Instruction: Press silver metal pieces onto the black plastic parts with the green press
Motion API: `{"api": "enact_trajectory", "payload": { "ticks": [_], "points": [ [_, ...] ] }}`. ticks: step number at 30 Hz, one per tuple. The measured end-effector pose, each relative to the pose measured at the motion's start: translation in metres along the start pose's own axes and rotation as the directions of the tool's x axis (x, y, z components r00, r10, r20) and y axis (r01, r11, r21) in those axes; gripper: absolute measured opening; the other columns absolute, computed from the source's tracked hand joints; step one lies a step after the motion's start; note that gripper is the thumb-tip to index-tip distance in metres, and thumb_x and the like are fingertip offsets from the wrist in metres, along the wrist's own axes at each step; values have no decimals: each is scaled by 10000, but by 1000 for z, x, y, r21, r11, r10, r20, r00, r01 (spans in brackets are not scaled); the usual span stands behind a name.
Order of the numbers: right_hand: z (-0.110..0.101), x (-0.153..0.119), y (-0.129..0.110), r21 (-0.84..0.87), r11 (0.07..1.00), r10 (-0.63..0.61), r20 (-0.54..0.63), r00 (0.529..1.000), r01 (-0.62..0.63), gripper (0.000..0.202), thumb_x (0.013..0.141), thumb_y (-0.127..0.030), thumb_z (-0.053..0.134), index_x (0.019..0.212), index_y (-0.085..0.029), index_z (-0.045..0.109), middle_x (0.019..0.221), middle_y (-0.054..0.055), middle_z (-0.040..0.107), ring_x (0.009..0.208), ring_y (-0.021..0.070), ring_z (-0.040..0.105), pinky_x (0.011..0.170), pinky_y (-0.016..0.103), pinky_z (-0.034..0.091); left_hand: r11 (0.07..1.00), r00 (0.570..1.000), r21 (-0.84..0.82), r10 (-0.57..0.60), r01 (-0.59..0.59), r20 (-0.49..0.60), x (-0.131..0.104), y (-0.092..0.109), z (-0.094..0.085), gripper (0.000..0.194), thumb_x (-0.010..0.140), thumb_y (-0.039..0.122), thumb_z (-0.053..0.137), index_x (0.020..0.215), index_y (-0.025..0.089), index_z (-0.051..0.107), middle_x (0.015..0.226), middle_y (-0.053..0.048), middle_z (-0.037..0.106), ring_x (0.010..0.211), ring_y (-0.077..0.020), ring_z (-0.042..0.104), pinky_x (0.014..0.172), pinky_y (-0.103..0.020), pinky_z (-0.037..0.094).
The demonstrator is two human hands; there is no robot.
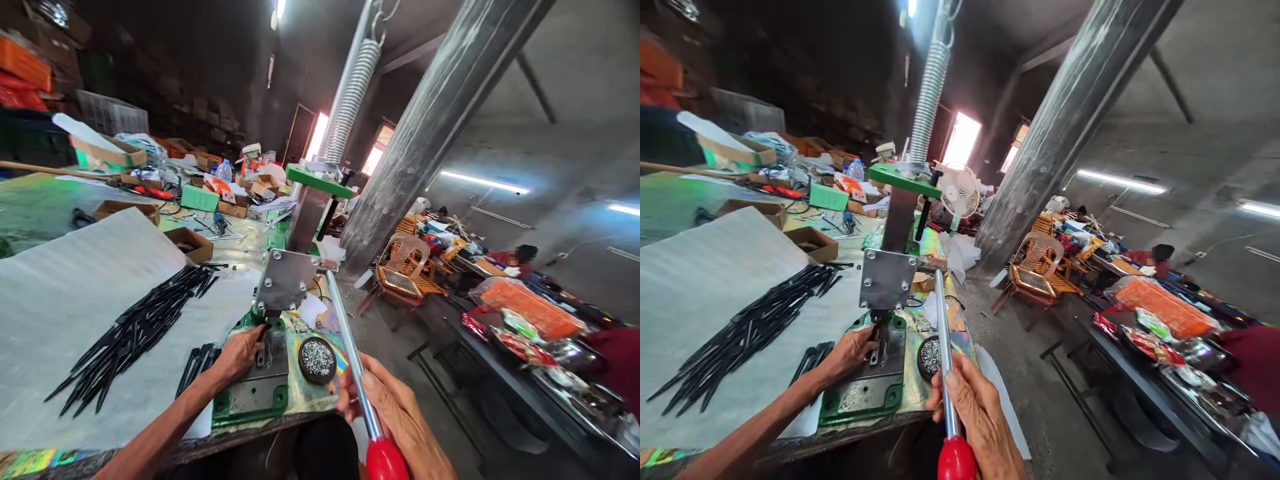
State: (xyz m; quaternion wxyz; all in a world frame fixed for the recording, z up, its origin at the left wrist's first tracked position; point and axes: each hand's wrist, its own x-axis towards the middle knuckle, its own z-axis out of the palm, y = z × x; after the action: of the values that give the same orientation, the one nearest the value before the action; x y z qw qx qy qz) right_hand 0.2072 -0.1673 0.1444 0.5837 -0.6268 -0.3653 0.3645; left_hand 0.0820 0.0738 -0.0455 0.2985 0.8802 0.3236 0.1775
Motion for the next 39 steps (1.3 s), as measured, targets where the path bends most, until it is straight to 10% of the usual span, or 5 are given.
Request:
{"api": "enact_trajectory", "payload": {
  "ticks": [12, 39],
  "points": [
    [0, -11, -1, 171, 945, 242, 205, 948, -278, 297, 783, -374, 681, 1018, -196, 644, 780, 58, 591, 572, 138, 549, 470, 233, 451, 1000, 999, 13, -15, 15, 40, -2, 7, -2, 198, 824, 134, 432, 1002, 145, 516, 860, -71, 613, 803, -197, 578, 698, -264, 382],
    [35, 14, 87, -80, 993, 80, -84, 993, -86, 367, 779, -461, 637, 952, -160, 518, 651, -12, 553, 392, 80, 438, 375, 200, 364, 1000, 999, -16, -19, 19, 51, 1, -3, 7, 357, 835, 184, 455, 1189, 143, 484, 924, -89, 650, 829, -214, 603, 687, -269, 404]
  ]
}}
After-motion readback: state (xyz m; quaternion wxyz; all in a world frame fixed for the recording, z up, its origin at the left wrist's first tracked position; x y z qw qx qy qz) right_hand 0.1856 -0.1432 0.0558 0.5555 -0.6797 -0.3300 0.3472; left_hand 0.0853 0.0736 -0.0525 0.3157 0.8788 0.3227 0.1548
